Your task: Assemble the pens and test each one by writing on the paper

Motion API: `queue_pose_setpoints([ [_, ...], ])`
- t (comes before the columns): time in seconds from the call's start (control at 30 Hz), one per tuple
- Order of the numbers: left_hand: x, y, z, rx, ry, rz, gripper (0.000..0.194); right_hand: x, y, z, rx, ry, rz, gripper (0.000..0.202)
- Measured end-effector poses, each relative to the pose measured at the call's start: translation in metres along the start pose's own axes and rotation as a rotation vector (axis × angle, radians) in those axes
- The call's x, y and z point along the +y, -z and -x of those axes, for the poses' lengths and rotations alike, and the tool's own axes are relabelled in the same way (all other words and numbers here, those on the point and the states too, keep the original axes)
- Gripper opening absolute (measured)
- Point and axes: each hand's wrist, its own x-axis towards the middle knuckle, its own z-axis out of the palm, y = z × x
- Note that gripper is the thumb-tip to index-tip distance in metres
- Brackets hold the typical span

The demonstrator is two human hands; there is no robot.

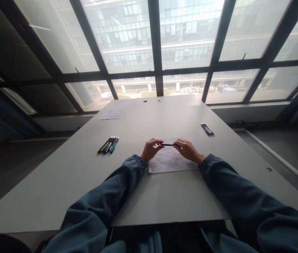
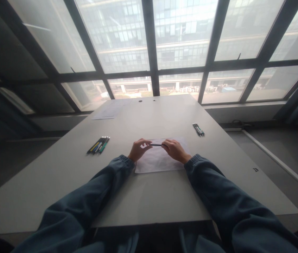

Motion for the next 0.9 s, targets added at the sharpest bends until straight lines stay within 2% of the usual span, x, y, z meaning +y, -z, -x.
queue_pose_setpoints([
  [0.1,-0.0001,-0.0009,-0.0007,-0.032,0.011,0.015,0.04,-0.0008,0.0006,-0.0004,0.005,-0.003,0.001,0.016],
  [0.23,-0.0011,-0.0011,-0.0005,-0.027,0.134,-0.01,0.041,-0.0012,0.0006,-0.0002,0.009,-0.01,-0.003,0.018],
  [0.33,-0.0027,-0.0004,0.0003,-0.063,0.17,-0.058,0.058,-0.0008,-0.0001,0.0004,0.006,-0.009,-0.008,0.018],
  [0.4,-0.0027,-0.0002,0.0006,-0.099,0.177,-0.072,0.061,-0.0004,-0.0006,0.0006,0.002,-0.006,-0.006,0.018],
  [0.6,0.0012,-0.0004,-0.0006,-0.1,0.159,-0.06,0.053,0.0003,-0.0007,0.0009,-0.004,-0.01,0.0,0.019],
  [0.9,-0.0018,-0.0001,-0.0004,-0.037,0.059,-0.09,0.028,0.0006,0.0,0.0012,-0.001,-0.017,-0.002,0.019],
])
